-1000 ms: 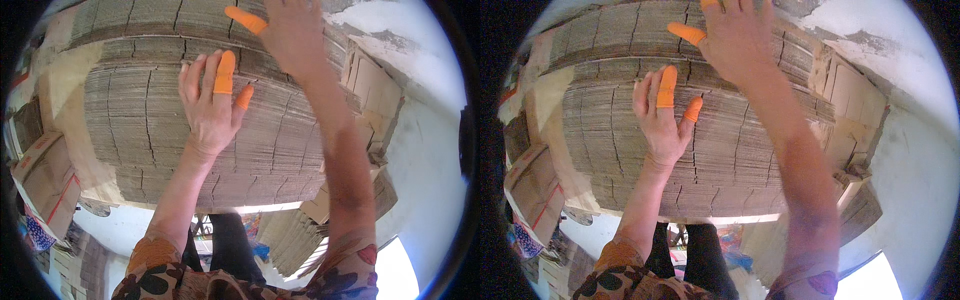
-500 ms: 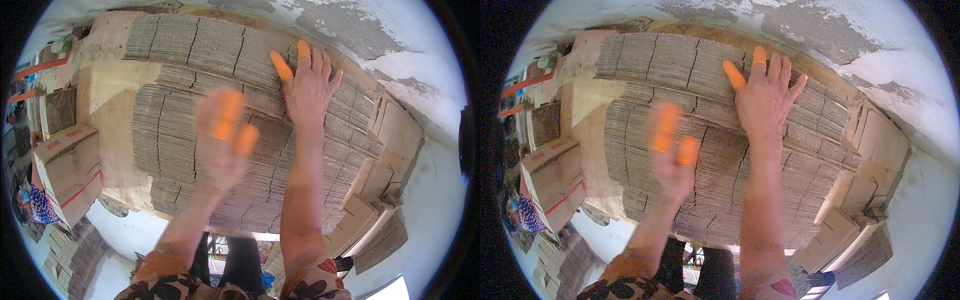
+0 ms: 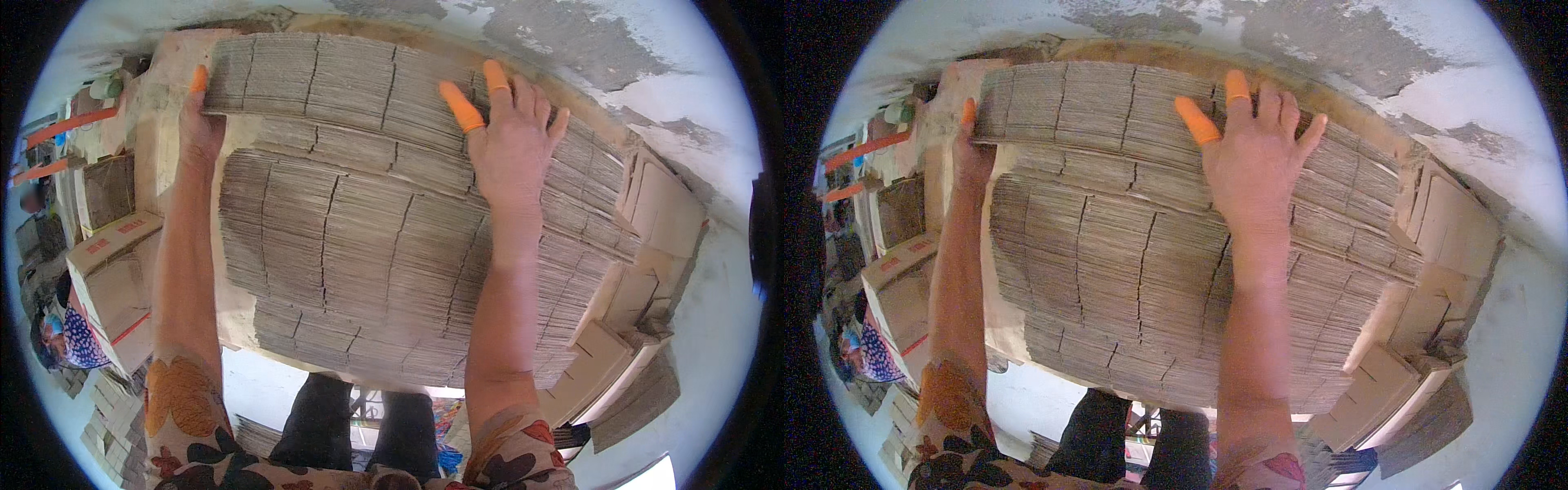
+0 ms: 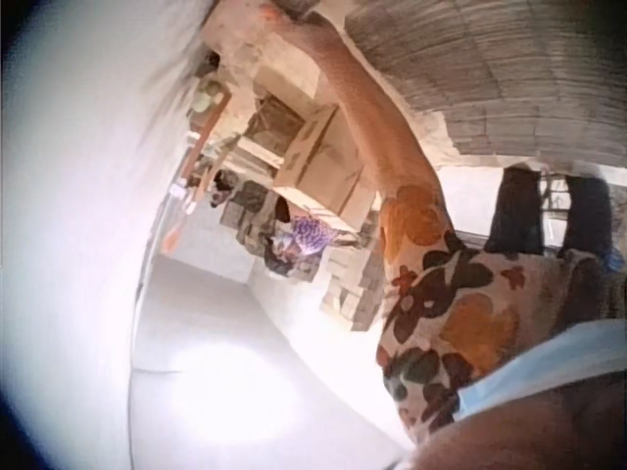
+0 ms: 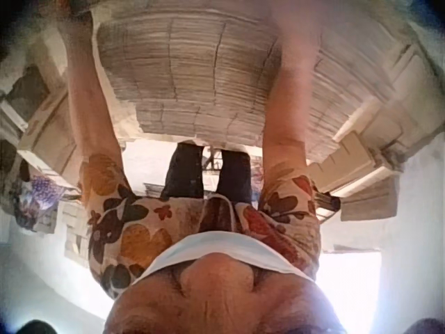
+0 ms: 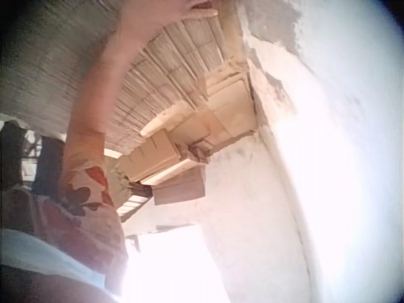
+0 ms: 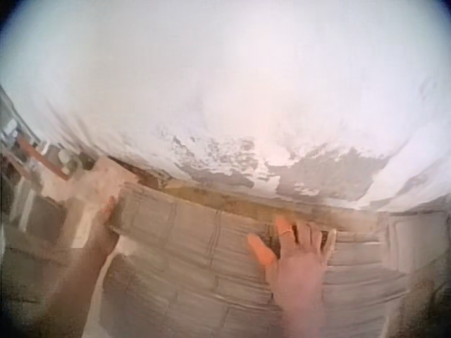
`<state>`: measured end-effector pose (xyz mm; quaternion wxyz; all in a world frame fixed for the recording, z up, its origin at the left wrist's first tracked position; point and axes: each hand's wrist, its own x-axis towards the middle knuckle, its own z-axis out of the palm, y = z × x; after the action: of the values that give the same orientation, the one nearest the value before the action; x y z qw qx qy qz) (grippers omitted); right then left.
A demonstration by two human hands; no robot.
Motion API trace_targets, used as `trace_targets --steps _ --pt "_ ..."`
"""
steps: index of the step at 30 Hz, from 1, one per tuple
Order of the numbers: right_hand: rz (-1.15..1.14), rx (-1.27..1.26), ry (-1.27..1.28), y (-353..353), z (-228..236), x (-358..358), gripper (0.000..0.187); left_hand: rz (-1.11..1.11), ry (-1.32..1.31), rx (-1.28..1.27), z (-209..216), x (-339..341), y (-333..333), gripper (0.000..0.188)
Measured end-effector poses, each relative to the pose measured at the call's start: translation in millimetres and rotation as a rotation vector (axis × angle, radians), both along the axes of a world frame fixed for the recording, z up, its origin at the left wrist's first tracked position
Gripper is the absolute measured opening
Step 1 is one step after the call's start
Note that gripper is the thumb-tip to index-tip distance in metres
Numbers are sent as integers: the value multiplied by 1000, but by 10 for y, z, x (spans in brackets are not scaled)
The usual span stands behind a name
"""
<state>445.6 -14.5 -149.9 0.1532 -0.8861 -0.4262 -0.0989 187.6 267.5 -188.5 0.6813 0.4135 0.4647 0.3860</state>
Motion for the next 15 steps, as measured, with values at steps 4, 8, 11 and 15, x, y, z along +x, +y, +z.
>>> trace_targets --steps 4,8,11,15 --pt "-55 -45 11 38 27 3 44 -119 90 -10 76 -114 -156 53" --pt "-50 -98 26 56 34 -23 42 -357 149 42 -153 -493 388 48" --pt "-66 -162 38 -20 -4 24 41 -454 341 360 -24 -602 629 45" --pt "-68 -171 81 44 48 -21 41 -474 1107 1016 94 -907 1275 55"
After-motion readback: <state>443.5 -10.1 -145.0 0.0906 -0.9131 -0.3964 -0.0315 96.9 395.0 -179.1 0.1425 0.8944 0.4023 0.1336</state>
